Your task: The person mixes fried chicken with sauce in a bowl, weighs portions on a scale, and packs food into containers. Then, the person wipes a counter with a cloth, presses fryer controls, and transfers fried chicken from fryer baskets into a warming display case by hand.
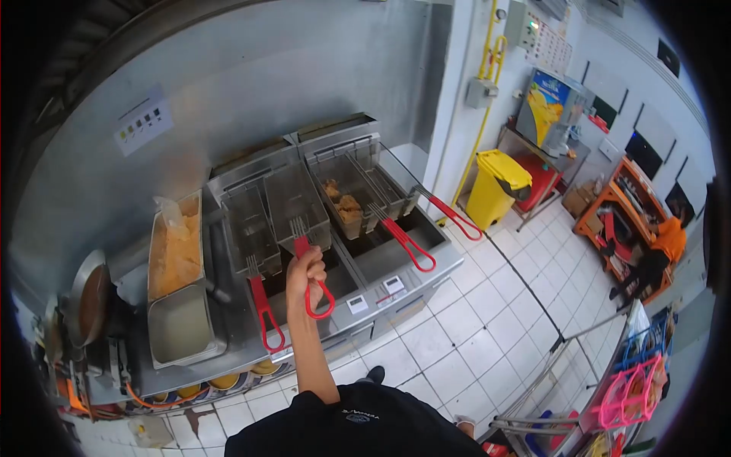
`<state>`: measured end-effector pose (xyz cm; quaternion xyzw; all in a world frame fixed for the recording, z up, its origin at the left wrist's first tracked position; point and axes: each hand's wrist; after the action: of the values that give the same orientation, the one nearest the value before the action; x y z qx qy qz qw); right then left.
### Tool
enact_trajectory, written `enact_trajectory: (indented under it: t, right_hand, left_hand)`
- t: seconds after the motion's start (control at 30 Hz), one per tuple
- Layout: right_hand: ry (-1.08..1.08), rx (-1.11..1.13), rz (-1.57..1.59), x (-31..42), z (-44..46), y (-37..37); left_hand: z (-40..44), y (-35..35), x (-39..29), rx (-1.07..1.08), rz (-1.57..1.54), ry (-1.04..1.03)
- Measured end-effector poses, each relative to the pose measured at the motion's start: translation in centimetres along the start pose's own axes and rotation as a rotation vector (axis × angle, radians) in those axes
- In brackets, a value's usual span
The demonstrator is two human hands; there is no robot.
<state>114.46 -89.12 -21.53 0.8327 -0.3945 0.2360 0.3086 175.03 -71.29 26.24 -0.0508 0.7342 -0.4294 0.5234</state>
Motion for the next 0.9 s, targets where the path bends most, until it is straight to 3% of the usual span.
enact_trajectory:
  t: [0.23, 0.37, 0.43, 0.53, 0.63, 0.73, 0.87, 0.9]
  right_hand:
    - [0.067, 0.102, -0.336, 11.1, -0.8, -2.8]
    - [-0.057, 0.12, 0.079, 12.5, 0.9, -4.0]
    - [0.154, 0.213, -0.036, 11.4, 1.6, -3.1]
    - [0.057, 0.162, 0.018, 12.1, 2.0, -3.7]
    - [-0.183, 0.041, 0.269, 12.8, 1.5, -4.5]
    - [-0.156, 0.048, 0.207, 11.8, 1.4, -4.4]
    - [-0.187, 0.011, 0.384, 11.2, -1.3, -4.6]
    - [0.105, 0.157, -0.006, 8.9, -0.7, -3.8]
  left_hand:
    - [1.6, 0.0, 0.6, -0.116, 0.124, 0.027]
    - [1.6, 0.3, 0.2, -0.155, 0.146, 0.023]
    - [2.2, 0.8, 0.0, -0.159, 0.16, 0.022]
    - [2.9, 0.2, 0.4, -0.181, 0.141, 0.024]
    - [3.2, 0.0, 1.9, -0.22, 0.149, 0.073]
    - [3.1, 1.4, 3.8, -0.205, 0.166, 0.066]
    - [2.9, 4.3, 7.4, -0.011, -0.197, 0.081]
    - [2.8, 4.9, 8.6, 0.065, -0.327, 0.096]
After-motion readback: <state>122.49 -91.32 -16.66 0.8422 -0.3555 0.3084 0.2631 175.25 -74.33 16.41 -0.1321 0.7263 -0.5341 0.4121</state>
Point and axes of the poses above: each hand's wrist, its own z-axis towards the middle knuckle, its own y-axis out of the back of the hand, x = y × z, and after that the axes turned 13 degrees about z, right-handed
